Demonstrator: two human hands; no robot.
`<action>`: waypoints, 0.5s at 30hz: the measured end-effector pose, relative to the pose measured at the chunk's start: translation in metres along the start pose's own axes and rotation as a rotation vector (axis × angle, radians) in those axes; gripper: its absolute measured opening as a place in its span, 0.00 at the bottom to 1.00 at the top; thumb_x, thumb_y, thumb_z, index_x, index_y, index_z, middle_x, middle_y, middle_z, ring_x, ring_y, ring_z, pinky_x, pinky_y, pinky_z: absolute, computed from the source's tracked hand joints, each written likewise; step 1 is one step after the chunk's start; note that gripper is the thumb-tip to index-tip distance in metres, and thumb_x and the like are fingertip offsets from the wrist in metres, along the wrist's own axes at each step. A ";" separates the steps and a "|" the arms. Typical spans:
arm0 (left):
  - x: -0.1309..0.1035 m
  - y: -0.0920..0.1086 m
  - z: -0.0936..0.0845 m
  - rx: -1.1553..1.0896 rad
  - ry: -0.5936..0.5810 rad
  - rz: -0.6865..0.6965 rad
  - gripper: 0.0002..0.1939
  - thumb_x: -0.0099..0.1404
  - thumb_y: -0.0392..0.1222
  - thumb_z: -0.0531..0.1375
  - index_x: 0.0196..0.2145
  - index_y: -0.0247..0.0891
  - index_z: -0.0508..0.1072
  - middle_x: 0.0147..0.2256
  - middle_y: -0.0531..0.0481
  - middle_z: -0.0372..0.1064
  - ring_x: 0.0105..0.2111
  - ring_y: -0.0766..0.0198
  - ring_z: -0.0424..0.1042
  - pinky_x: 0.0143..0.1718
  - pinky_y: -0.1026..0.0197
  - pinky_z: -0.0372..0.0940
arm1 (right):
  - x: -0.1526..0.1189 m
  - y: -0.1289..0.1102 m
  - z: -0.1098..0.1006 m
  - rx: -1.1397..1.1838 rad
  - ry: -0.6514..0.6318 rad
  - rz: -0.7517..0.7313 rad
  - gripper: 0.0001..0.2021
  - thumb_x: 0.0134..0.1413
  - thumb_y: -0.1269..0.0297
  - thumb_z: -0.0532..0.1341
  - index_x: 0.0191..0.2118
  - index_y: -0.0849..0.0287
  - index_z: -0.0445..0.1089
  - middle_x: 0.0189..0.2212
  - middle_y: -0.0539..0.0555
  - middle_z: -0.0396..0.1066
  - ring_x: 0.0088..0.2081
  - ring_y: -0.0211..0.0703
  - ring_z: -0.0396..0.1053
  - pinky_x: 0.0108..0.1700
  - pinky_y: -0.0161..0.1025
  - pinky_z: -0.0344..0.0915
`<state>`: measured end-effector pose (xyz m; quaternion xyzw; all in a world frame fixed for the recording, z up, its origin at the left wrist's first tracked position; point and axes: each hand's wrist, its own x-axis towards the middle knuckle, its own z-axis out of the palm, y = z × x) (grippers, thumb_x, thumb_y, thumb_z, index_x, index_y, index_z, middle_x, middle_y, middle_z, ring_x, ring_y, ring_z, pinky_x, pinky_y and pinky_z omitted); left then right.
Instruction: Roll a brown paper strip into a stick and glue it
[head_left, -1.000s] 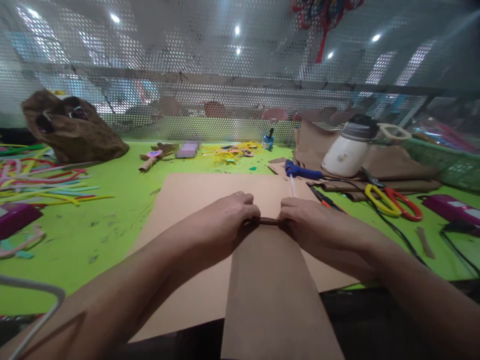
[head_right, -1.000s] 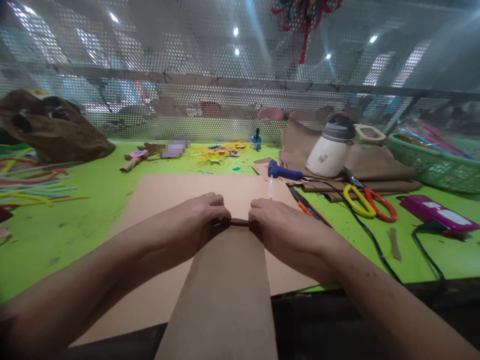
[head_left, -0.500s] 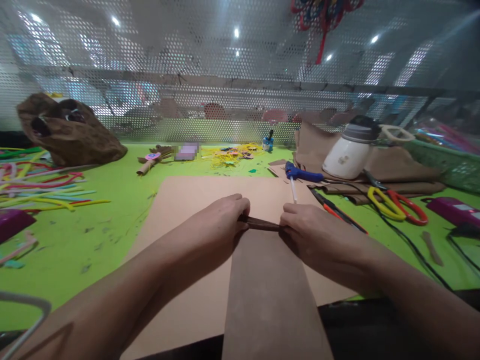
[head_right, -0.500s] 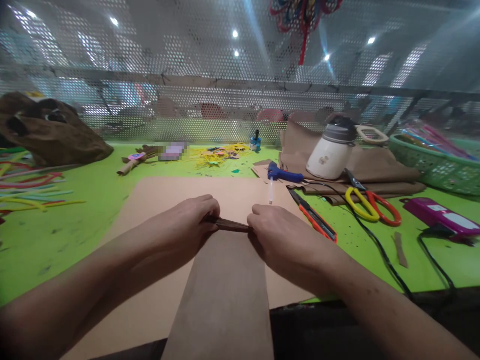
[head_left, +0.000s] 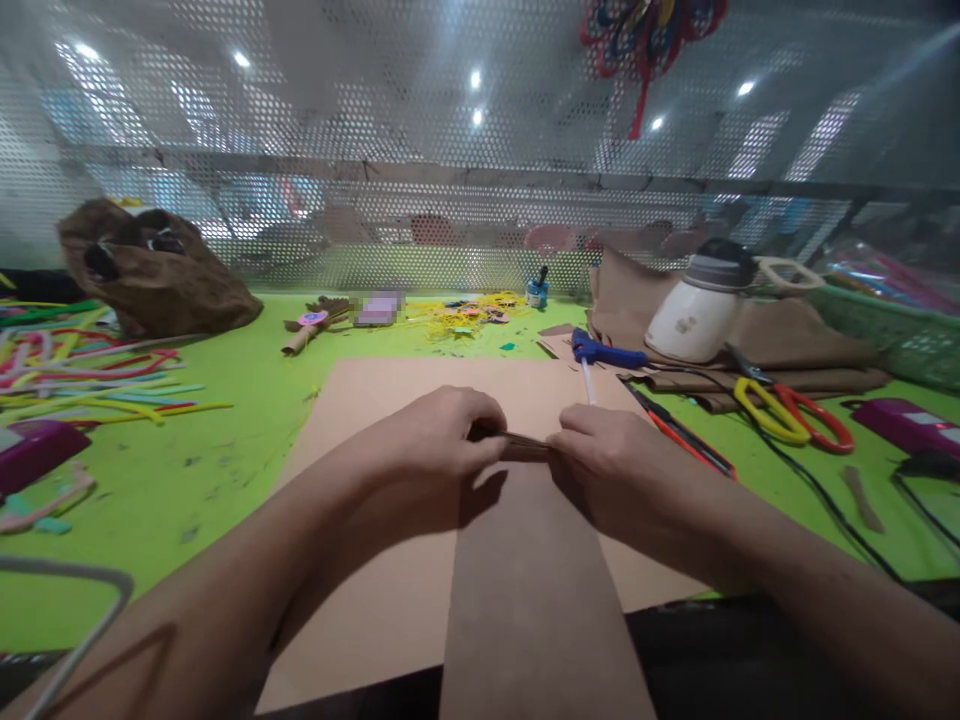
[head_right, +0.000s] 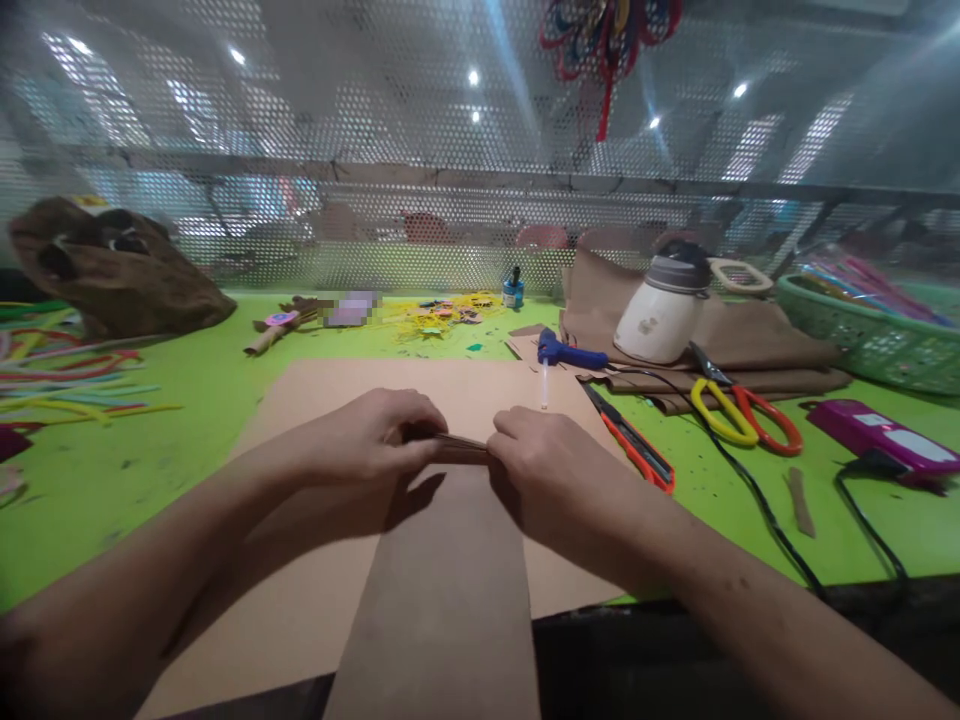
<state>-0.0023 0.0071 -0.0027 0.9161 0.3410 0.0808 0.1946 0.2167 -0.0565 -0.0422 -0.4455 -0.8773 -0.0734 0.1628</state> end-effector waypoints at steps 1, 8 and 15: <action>0.002 0.000 -0.003 -0.052 -0.022 -0.034 0.16 0.65 0.47 0.50 0.29 0.36 0.71 0.27 0.52 0.66 0.27 0.65 0.62 0.29 0.64 0.55 | 0.001 -0.003 0.000 -0.015 0.042 -0.027 0.06 0.55 0.74 0.55 0.29 0.59 0.63 0.27 0.51 0.60 0.27 0.39 0.54 0.29 0.40 0.47; -0.002 -0.004 -0.020 -0.193 -0.240 0.041 0.23 0.69 0.52 0.47 0.29 0.34 0.72 0.26 0.53 0.66 0.27 0.66 0.60 0.30 0.65 0.56 | 0.007 -0.013 0.001 -0.038 0.178 -0.186 0.06 0.54 0.73 0.55 0.38 0.63 0.67 0.30 0.57 0.63 0.32 0.46 0.57 0.32 0.44 0.53; -0.010 -0.015 -0.029 -0.351 -0.283 0.088 0.18 0.68 0.49 0.52 0.51 0.45 0.71 0.49 0.51 0.71 0.45 0.62 0.67 0.45 0.63 0.58 | 0.012 -0.005 0.007 -0.004 0.325 -0.256 0.17 0.55 0.73 0.54 0.51 0.65 0.64 0.33 0.60 0.66 0.34 0.49 0.60 0.32 0.45 0.59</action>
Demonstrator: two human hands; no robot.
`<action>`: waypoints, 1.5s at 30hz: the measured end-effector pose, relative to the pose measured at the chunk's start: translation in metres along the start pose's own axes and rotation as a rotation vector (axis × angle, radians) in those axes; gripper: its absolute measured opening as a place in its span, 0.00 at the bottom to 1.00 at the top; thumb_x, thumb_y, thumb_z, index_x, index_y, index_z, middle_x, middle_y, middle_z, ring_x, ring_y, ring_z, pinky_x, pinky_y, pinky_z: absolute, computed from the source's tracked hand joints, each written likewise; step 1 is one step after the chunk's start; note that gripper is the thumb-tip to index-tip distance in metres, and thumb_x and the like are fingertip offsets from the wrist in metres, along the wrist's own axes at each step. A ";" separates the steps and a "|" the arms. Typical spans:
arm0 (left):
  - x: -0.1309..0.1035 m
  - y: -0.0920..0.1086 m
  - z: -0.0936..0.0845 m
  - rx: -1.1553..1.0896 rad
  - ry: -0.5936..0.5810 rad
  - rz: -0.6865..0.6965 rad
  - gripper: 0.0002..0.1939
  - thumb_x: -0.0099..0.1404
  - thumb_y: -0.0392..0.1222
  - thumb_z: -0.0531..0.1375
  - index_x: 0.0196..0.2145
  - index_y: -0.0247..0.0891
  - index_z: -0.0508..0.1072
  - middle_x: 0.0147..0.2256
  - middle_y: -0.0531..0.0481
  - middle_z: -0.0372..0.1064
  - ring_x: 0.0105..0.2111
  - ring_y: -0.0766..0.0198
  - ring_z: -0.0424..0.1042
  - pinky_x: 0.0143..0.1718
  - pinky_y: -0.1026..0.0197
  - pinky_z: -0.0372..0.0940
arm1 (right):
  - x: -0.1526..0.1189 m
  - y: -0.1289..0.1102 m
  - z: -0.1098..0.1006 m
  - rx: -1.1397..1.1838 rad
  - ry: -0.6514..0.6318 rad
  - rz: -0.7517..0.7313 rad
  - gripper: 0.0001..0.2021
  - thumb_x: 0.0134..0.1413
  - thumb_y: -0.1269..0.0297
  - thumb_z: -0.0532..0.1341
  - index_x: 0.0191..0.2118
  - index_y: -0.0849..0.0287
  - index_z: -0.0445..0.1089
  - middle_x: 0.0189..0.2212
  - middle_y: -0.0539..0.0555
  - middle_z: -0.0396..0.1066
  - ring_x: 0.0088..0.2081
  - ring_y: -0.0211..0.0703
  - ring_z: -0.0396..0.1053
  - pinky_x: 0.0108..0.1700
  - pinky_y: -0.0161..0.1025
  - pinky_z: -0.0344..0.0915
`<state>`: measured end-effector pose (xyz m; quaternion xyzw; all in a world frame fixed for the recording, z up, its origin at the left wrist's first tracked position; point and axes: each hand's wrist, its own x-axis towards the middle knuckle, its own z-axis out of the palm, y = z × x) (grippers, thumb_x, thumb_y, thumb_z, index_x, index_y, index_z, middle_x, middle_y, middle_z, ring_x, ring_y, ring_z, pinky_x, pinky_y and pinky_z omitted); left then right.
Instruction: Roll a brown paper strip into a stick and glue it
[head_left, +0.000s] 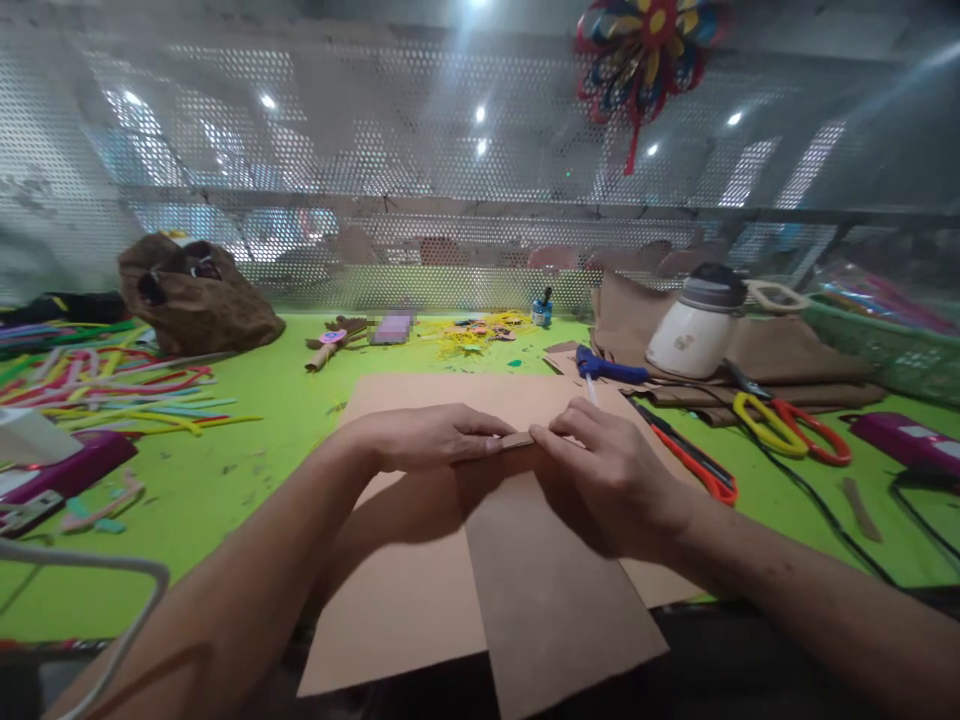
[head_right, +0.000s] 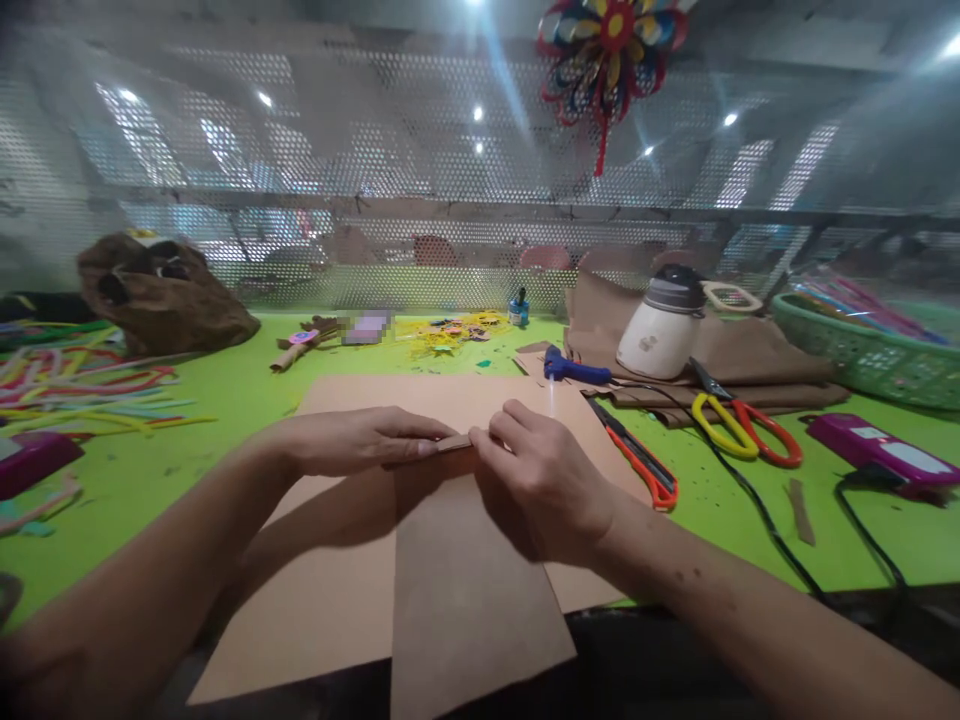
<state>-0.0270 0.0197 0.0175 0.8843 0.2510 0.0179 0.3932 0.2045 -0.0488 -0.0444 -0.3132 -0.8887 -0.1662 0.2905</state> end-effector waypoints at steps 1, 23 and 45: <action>0.001 0.000 0.000 -0.020 -0.003 -0.008 0.18 0.68 0.50 0.52 0.50 0.44 0.72 0.46 0.50 0.72 0.42 0.62 0.68 0.42 0.64 0.59 | 0.000 0.001 0.000 -0.011 0.017 -0.014 0.16 0.57 0.74 0.53 0.51 0.65 0.65 0.32 0.60 0.67 0.34 0.49 0.60 0.33 0.45 0.59; 0.017 0.013 0.035 -0.172 0.267 -0.130 0.18 0.64 0.55 0.54 0.31 0.36 0.72 0.25 0.53 0.64 0.25 0.67 0.59 0.26 0.65 0.54 | -0.005 0.004 -0.011 0.951 0.068 0.830 0.17 0.60 0.70 0.53 0.53 0.54 0.66 0.43 0.58 0.71 0.35 0.44 0.71 0.31 0.39 0.69; 0.012 0.025 0.037 0.220 0.389 0.047 0.14 0.68 0.44 0.53 0.39 0.40 0.77 0.31 0.50 0.76 0.28 0.65 0.71 0.31 0.66 0.61 | 0.006 0.006 -0.017 0.989 0.120 0.831 0.06 0.47 0.61 0.67 0.29 0.58 0.77 0.26 0.53 0.75 0.29 0.41 0.70 0.29 0.36 0.67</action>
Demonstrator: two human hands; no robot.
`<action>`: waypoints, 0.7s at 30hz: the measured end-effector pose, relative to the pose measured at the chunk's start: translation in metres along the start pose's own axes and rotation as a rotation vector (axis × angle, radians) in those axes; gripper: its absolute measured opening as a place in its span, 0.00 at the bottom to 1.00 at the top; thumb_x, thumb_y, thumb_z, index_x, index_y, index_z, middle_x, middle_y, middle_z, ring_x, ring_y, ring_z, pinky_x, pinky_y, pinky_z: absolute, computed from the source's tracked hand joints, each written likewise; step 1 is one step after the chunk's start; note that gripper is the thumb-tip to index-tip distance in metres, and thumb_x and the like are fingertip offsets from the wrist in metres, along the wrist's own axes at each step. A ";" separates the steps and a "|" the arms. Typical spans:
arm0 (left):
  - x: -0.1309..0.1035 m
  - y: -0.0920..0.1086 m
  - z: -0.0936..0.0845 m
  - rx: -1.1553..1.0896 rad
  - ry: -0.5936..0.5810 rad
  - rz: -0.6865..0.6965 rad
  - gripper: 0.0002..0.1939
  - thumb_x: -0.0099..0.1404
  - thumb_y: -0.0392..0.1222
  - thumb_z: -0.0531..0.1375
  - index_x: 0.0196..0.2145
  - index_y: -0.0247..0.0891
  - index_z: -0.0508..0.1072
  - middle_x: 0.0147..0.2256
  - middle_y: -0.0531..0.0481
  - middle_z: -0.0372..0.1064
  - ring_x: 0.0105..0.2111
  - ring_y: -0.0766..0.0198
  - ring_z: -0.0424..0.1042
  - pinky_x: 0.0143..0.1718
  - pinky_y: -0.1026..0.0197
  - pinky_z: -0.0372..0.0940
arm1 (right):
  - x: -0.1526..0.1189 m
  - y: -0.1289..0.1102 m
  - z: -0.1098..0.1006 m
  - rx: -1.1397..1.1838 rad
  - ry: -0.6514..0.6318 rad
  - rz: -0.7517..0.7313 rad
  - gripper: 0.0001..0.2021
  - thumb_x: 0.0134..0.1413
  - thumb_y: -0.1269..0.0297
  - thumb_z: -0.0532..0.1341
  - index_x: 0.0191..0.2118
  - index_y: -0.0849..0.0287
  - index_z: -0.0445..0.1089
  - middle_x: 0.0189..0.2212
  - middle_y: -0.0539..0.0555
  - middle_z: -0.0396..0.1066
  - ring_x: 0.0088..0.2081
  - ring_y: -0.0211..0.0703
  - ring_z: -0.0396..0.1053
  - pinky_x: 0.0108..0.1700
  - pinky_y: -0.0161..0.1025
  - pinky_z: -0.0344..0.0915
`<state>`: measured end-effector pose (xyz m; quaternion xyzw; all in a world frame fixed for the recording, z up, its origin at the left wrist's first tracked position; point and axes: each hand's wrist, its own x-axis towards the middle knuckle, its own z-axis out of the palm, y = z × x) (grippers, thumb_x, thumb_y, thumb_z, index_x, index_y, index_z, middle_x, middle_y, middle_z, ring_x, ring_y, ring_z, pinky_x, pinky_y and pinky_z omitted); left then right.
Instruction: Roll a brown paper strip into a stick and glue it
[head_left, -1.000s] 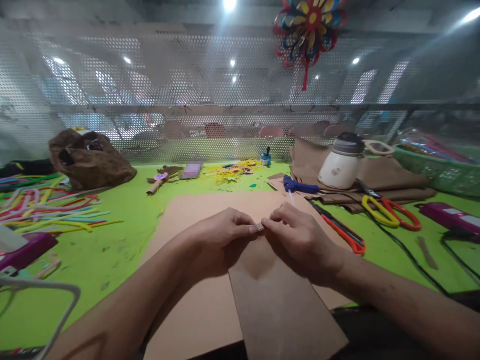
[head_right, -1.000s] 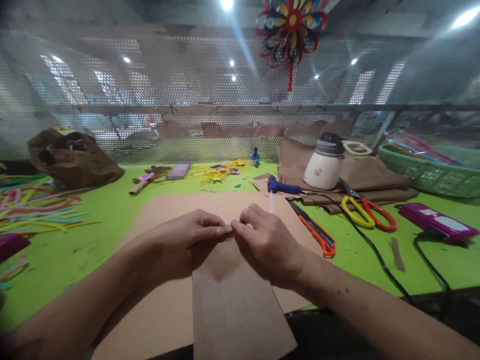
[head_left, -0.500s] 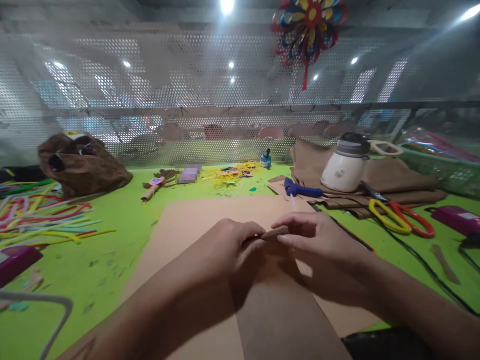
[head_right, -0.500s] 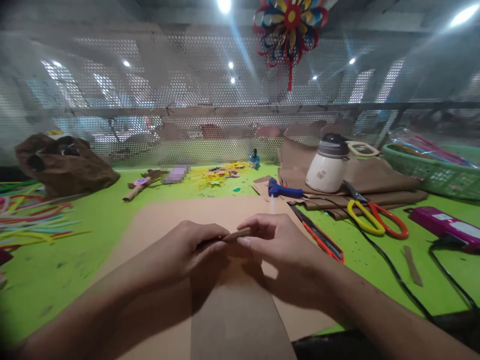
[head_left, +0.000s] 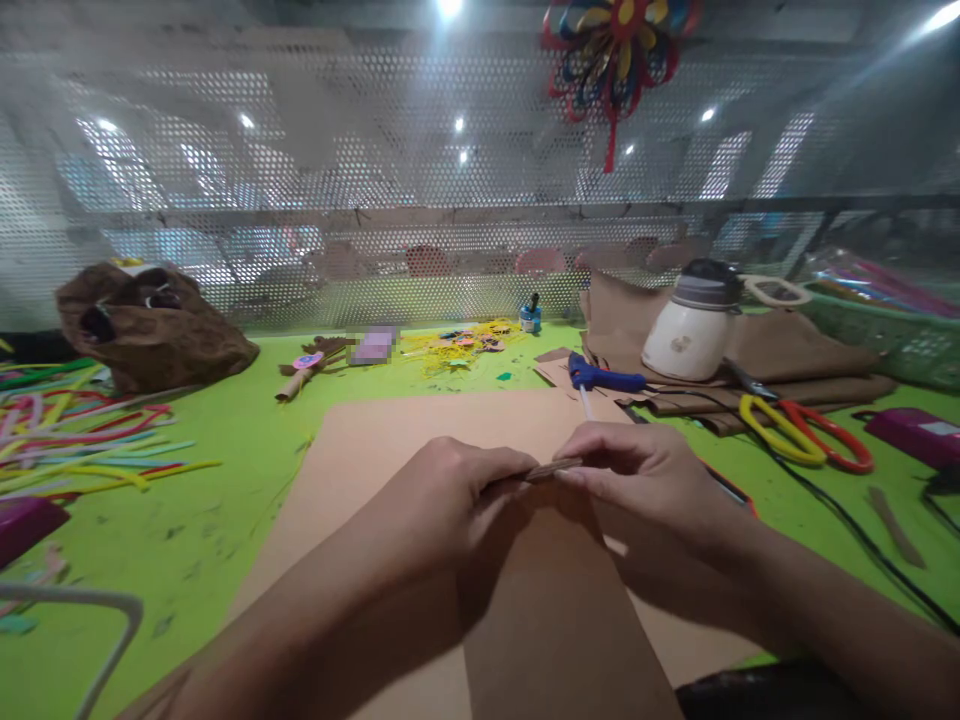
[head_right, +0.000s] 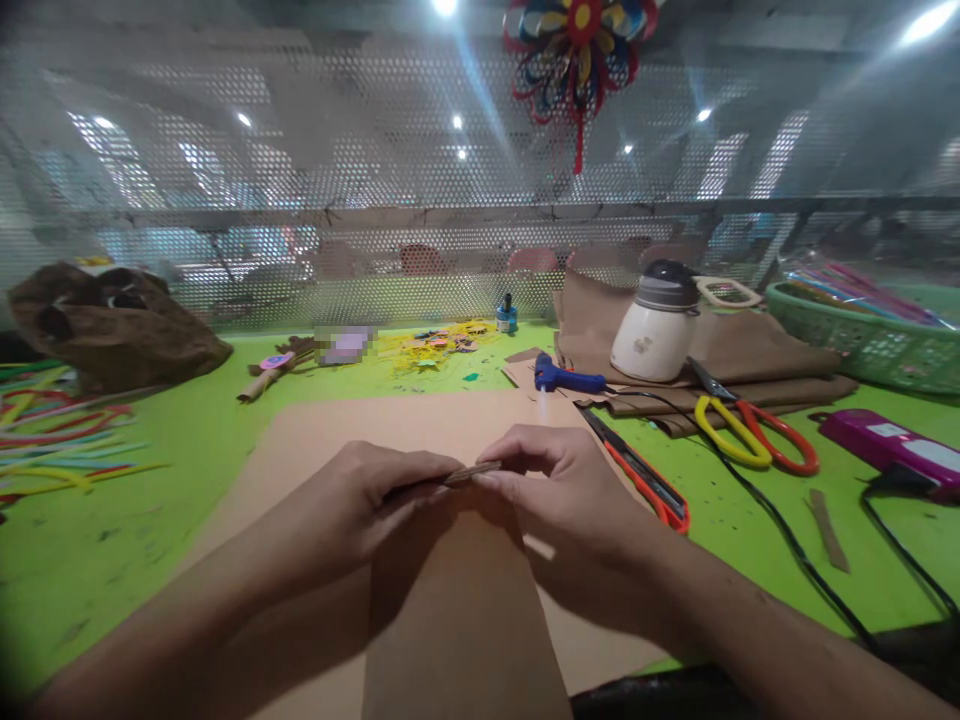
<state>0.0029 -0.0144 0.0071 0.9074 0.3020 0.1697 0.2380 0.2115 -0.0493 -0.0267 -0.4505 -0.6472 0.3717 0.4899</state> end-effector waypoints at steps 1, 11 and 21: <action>0.000 0.000 0.000 -0.015 -0.001 -0.009 0.14 0.67 0.45 0.53 0.39 0.40 0.78 0.30 0.50 0.76 0.29 0.65 0.71 0.31 0.66 0.62 | 0.000 0.000 -0.001 -0.031 0.002 -0.021 0.05 0.48 0.62 0.67 0.30 0.58 0.77 0.26 0.53 0.75 0.29 0.41 0.70 0.30 0.36 0.67; 0.003 -0.003 -0.001 -0.029 -0.007 -0.061 0.13 0.66 0.43 0.54 0.40 0.39 0.78 0.28 0.52 0.75 0.27 0.67 0.69 0.28 0.67 0.59 | -0.004 -0.002 0.002 -0.147 0.049 -0.179 0.03 0.51 0.65 0.65 0.29 0.57 0.77 0.27 0.53 0.75 0.31 0.42 0.71 0.32 0.37 0.67; 0.004 -0.002 0.003 -0.001 0.022 -0.017 0.13 0.67 0.44 0.53 0.39 0.39 0.77 0.29 0.52 0.75 0.27 0.68 0.69 0.29 0.68 0.57 | 0.001 0.002 0.007 0.204 -0.005 0.110 0.09 0.45 0.59 0.69 0.31 0.60 0.78 0.27 0.53 0.75 0.28 0.40 0.71 0.29 0.36 0.69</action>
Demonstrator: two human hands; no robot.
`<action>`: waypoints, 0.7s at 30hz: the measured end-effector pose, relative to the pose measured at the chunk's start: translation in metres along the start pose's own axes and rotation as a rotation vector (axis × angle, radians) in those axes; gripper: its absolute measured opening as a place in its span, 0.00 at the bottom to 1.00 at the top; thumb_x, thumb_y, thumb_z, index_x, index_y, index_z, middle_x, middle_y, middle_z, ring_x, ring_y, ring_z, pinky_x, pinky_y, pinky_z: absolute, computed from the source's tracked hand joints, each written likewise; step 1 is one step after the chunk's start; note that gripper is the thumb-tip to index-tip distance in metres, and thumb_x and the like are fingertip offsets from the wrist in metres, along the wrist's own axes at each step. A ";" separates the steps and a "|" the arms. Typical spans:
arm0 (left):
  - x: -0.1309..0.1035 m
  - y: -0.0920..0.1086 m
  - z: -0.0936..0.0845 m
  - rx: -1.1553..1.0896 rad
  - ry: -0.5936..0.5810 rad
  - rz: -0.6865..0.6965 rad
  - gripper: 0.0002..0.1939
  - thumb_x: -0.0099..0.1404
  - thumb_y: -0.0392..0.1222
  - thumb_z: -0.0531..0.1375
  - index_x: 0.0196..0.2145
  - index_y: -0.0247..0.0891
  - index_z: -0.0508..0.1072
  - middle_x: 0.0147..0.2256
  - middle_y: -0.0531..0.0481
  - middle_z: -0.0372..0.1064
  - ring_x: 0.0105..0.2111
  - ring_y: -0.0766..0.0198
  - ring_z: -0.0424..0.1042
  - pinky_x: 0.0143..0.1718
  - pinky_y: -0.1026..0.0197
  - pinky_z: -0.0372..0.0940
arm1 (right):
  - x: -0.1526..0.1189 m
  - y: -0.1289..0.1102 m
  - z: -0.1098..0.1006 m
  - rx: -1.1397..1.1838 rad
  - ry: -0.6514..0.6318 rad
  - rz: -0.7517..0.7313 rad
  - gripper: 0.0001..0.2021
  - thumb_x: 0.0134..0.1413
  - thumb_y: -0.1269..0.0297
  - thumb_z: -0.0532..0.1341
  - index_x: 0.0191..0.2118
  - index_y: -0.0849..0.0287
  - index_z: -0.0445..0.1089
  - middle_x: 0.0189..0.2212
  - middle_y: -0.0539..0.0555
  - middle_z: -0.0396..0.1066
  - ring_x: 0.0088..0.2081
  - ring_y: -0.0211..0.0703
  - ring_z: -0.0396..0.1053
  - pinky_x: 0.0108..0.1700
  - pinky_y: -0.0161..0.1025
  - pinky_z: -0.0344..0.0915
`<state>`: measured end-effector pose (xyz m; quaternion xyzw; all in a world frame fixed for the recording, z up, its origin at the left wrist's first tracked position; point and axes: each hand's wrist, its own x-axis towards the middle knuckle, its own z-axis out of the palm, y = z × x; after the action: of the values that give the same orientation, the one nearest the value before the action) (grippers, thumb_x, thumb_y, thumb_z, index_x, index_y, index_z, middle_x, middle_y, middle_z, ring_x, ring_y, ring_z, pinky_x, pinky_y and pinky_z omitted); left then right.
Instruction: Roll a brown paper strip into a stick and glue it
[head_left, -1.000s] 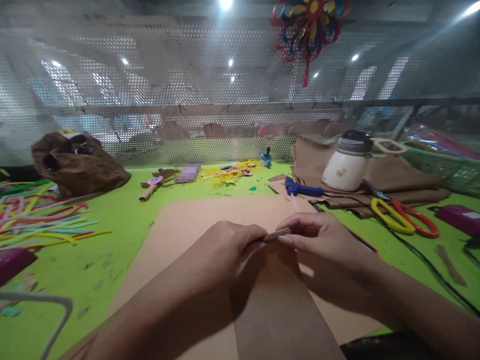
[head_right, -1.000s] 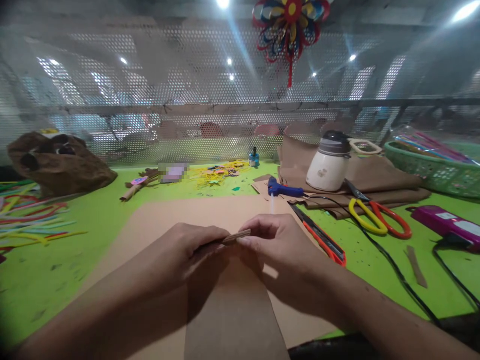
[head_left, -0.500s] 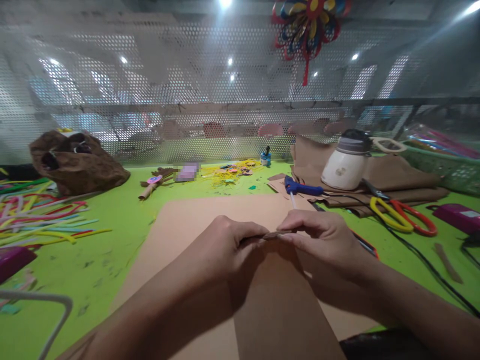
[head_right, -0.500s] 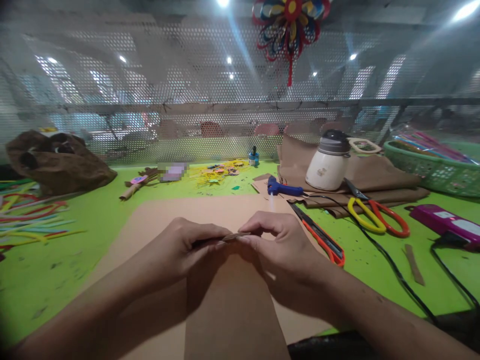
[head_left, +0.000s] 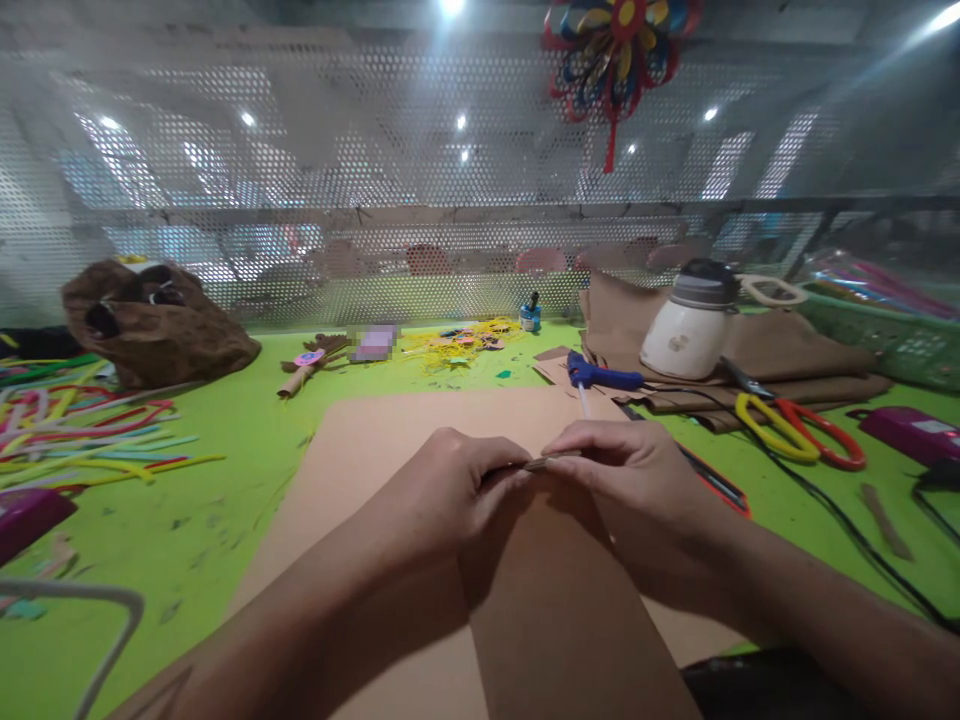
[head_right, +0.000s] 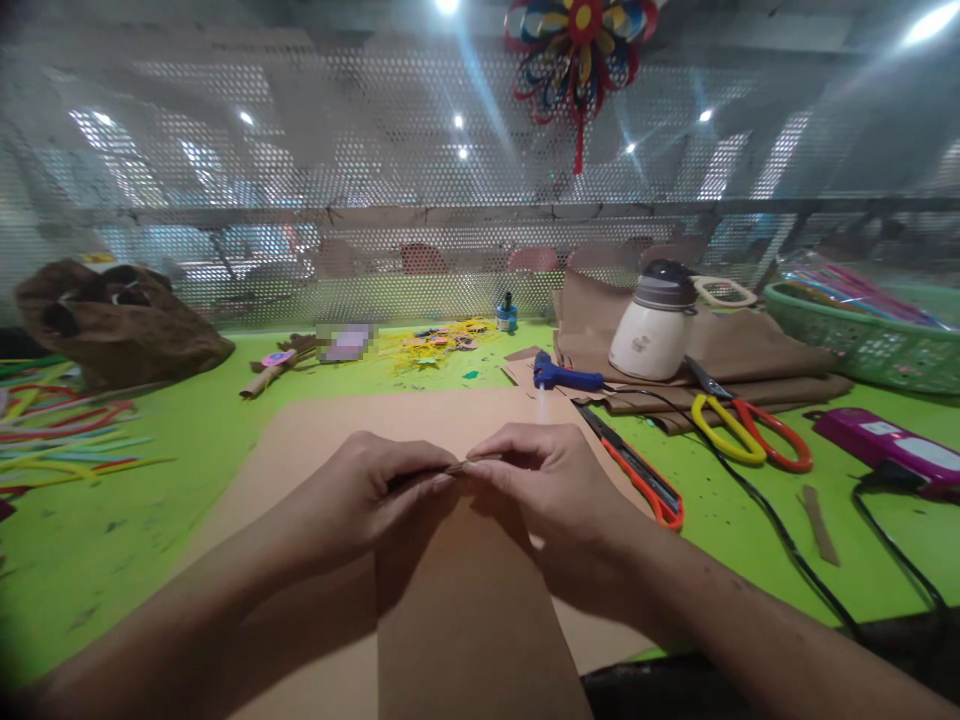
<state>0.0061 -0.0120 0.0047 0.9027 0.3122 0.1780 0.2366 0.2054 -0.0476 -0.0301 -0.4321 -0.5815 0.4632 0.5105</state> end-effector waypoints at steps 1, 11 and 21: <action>0.000 0.001 0.000 -0.001 0.001 -0.025 0.13 0.66 0.45 0.53 0.39 0.40 0.77 0.30 0.52 0.75 0.27 0.67 0.70 0.29 0.68 0.58 | -0.001 -0.001 0.000 -0.013 0.006 -0.005 0.09 0.45 0.59 0.69 0.29 0.60 0.78 0.26 0.54 0.75 0.28 0.40 0.71 0.28 0.35 0.68; -0.002 -0.012 -0.017 -0.073 -0.276 -0.091 0.16 0.69 0.48 0.49 0.36 0.38 0.73 0.27 0.52 0.71 0.25 0.67 0.67 0.27 0.67 0.56 | -0.003 0.001 0.001 0.030 0.083 0.103 0.08 0.45 0.61 0.69 0.26 0.60 0.77 0.21 0.51 0.70 0.23 0.35 0.62 0.22 0.32 0.57; -0.004 -0.016 -0.010 -0.028 -0.246 -0.160 0.18 0.68 0.51 0.49 0.31 0.37 0.71 0.19 0.54 0.64 0.16 0.71 0.56 0.20 0.67 0.50 | 0.003 0.005 -0.005 0.111 0.078 0.241 0.12 0.41 0.57 0.71 0.24 0.63 0.74 0.18 0.50 0.67 0.21 0.34 0.61 0.23 0.34 0.55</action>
<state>-0.0088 0.0000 0.0032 0.8865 0.3494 0.0509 0.2989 0.2104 -0.0427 -0.0345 -0.4876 -0.4787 0.5354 0.4965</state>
